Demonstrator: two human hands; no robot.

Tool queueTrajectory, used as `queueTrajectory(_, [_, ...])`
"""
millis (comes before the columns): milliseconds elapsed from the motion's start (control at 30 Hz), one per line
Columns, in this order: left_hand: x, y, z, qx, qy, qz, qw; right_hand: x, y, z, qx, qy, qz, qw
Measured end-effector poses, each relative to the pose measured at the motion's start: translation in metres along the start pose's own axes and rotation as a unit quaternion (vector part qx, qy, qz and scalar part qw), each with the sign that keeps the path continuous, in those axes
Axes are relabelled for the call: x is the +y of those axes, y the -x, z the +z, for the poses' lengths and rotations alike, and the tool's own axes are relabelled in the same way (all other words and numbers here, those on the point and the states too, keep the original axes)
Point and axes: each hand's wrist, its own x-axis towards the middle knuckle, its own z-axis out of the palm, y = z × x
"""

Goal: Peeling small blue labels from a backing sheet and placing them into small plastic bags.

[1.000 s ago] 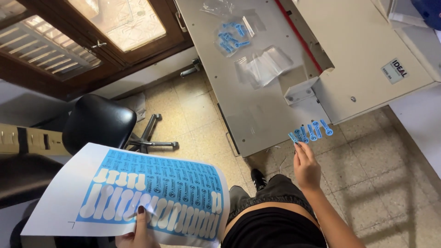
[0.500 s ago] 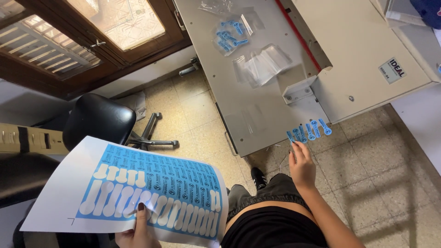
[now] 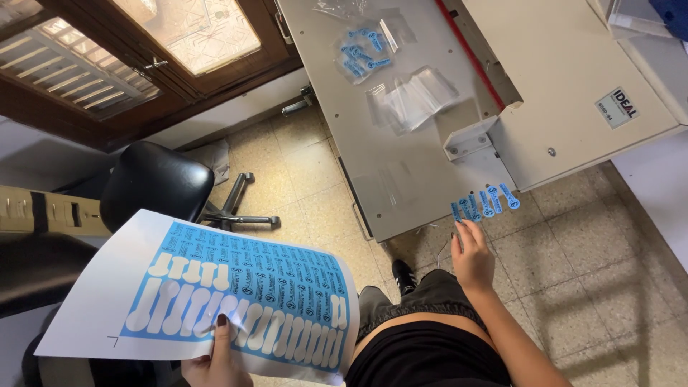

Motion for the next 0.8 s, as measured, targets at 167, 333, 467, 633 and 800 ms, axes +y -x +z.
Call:
queueTrajectory(167, [-0.005,-0.002,-0.004,-0.002,-0.008,0.013,1.000,-0.003,-0.004,-0.001,-0.020,0.006,0.013,1.000])
queueTrajectory(333, [-0.004,-0.003,-0.006,0.012,-0.026,-0.014,0.999,-0.004,-0.010,0.001,-0.039,0.017,0.011,0.999])
queueTrajectory(467, [0.003,-0.001,-0.006,0.014,-0.016,-0.018,1.000,-0.005,-0.016,0.004,-0.031,0.029,0.012,0.999])
queueTrajectory(633, [-0.001,-0.003,-0.006,0.013,0.004,-0.005,1.000,-0.011,-0.025,0.002,-0.040,0.030,0.017,0.999])
queueTrajectory(800, [0.003,-0.003,-0.007,0.007,0.020,0.000,1.000,-0.013,-0.031,0.003,-0.037,0.052,0.006,0.998])
